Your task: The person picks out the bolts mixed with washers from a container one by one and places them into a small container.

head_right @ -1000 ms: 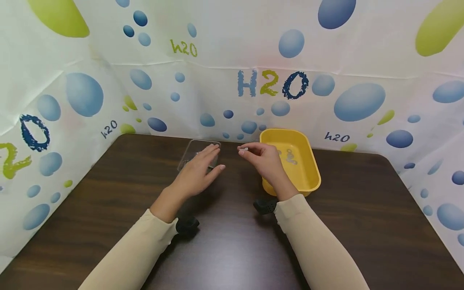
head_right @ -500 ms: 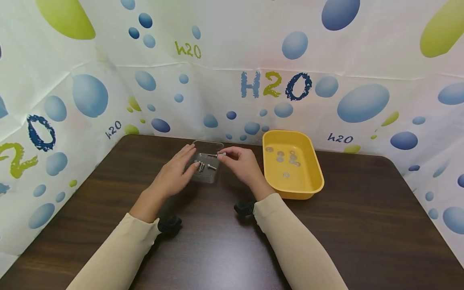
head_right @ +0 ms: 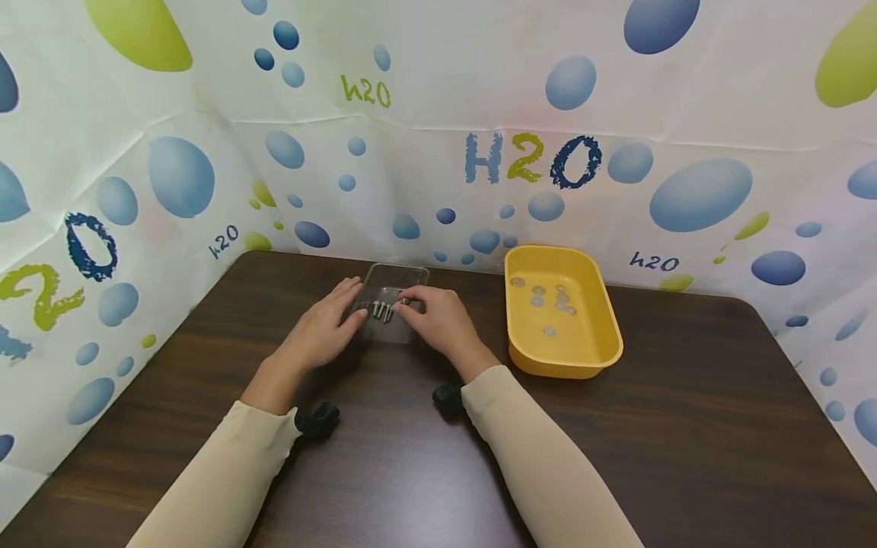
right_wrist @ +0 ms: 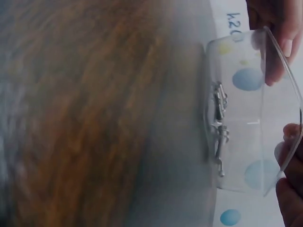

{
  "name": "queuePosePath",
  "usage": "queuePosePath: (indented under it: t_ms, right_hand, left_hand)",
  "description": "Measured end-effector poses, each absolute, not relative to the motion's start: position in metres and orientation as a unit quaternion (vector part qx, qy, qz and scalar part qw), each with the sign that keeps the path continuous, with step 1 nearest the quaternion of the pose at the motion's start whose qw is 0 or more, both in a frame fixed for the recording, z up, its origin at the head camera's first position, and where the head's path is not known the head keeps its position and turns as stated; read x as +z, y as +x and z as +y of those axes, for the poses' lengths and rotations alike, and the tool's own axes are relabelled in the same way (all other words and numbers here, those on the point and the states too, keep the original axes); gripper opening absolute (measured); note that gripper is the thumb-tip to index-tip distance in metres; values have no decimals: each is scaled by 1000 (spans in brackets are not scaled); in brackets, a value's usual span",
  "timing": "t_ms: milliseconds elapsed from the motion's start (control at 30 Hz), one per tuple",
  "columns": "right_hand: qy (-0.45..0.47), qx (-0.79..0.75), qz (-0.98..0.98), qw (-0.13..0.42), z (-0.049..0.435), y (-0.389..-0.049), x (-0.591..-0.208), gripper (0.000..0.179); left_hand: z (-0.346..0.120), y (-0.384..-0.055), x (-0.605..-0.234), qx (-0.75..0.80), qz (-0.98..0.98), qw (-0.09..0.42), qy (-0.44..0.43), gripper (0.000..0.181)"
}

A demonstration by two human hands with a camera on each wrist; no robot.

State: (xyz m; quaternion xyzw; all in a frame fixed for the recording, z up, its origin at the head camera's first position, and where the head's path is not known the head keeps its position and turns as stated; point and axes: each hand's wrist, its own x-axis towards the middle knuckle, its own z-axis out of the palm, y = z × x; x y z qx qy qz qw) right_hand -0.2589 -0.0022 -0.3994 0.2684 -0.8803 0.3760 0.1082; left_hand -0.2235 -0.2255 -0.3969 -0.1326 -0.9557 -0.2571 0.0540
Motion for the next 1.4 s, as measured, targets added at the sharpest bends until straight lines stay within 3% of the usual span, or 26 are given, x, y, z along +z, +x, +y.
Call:
queuePosePath:
  t_ms: [200, 567, 833, 1400]
  right_hand:
    - [290, 318, -896, 110, -8, -260, -398, 26]
    - [335, 208, -918, 36, -20, -262, -391, 29]
    - [353, 162, -921, 15, -22, -264, -390, 32]
    - [372, 120, -920, 0, -25, -261, -386, 32]
  left_hand:
    - [-227, -226, -399, -252, -956, 46, -140, 59]
    - [-227, -226, -402, -255, -957, 39, -136, 58]
    - [-228, -226, -403, -266, -953, 43, -138, 57]
    - [-226, -226, -403, -271, -952, 43, -137, 58]
